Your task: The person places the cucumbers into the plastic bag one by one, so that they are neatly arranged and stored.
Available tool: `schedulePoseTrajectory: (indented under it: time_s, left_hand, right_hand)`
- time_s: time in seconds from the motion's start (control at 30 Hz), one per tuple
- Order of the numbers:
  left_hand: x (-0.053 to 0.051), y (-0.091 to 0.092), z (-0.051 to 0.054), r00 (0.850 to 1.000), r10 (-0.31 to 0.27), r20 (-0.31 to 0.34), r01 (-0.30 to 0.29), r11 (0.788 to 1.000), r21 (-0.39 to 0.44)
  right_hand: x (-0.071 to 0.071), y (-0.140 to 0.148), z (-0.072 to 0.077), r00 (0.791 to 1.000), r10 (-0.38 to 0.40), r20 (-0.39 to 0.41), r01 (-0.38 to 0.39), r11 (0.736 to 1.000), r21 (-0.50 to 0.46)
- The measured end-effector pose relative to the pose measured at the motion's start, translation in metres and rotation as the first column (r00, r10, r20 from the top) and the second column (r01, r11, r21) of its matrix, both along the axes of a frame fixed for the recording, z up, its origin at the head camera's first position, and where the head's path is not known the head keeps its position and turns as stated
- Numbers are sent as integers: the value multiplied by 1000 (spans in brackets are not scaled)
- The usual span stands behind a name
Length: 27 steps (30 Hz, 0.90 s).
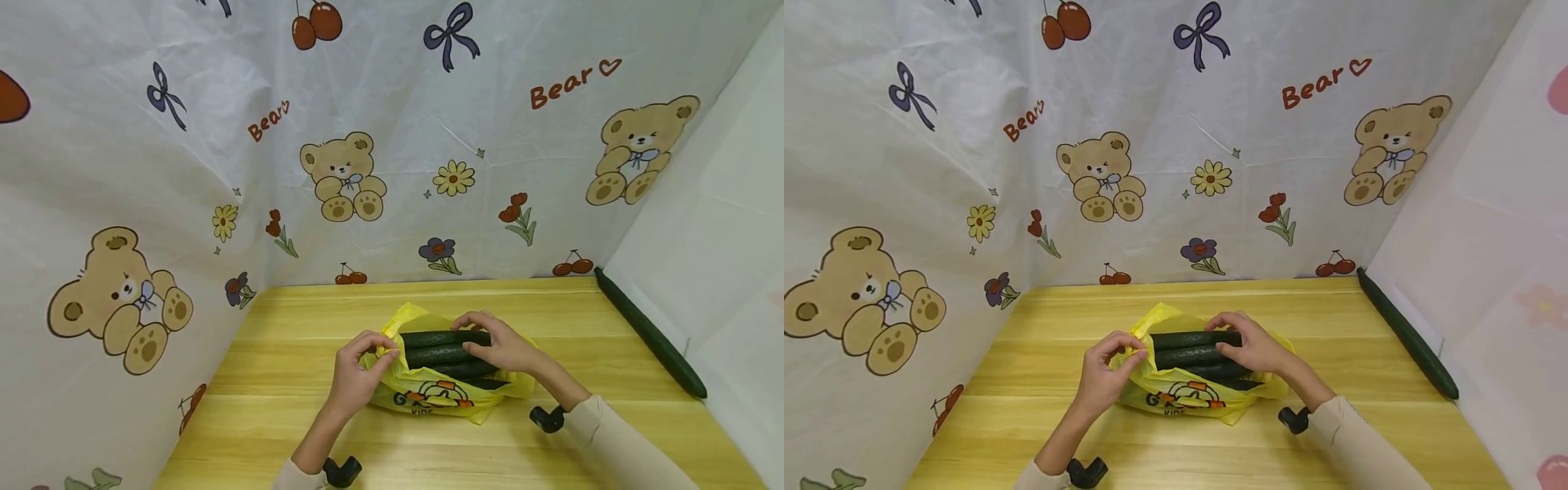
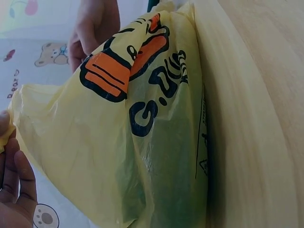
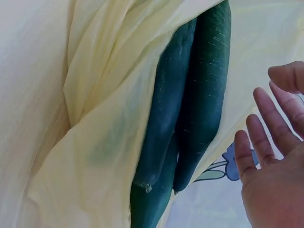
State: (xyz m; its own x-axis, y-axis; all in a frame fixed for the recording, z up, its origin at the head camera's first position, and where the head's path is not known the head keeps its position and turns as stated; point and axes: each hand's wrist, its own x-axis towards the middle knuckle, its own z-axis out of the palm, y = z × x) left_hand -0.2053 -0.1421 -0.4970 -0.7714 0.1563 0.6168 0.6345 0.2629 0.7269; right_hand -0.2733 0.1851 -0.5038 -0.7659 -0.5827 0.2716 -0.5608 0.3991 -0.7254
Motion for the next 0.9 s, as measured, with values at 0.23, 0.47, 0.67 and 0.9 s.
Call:
schedulePoseTrajectory:
  time_s: [0.23, 0.47, 0.67, 0.9]
  left_hand:
    - [0, 1, -1, 1000, -6, -5, 6, 1000, -2]
    - [0, 2, -3, 1000, -8, 7, 8, 1000, -5]
    - [-1, 1, -3, 1000, -3, 4, 3, 1000, -1]
    - [-1, 4, -2, 1000, -6, 0, 6, 1000, -1]
  right_hand:
    - [5, 6, 2, 1000, 2, 21, -2, 1000, 4]
    - [6, 12, -2, 1000, 9, 20, -8, 1000, -14]
    - [10, 24, -4, 1000, -21, 12, 21, 1000, -17]
    - [19, 62, -10, 997, -73, -20, 72, 996, -42]
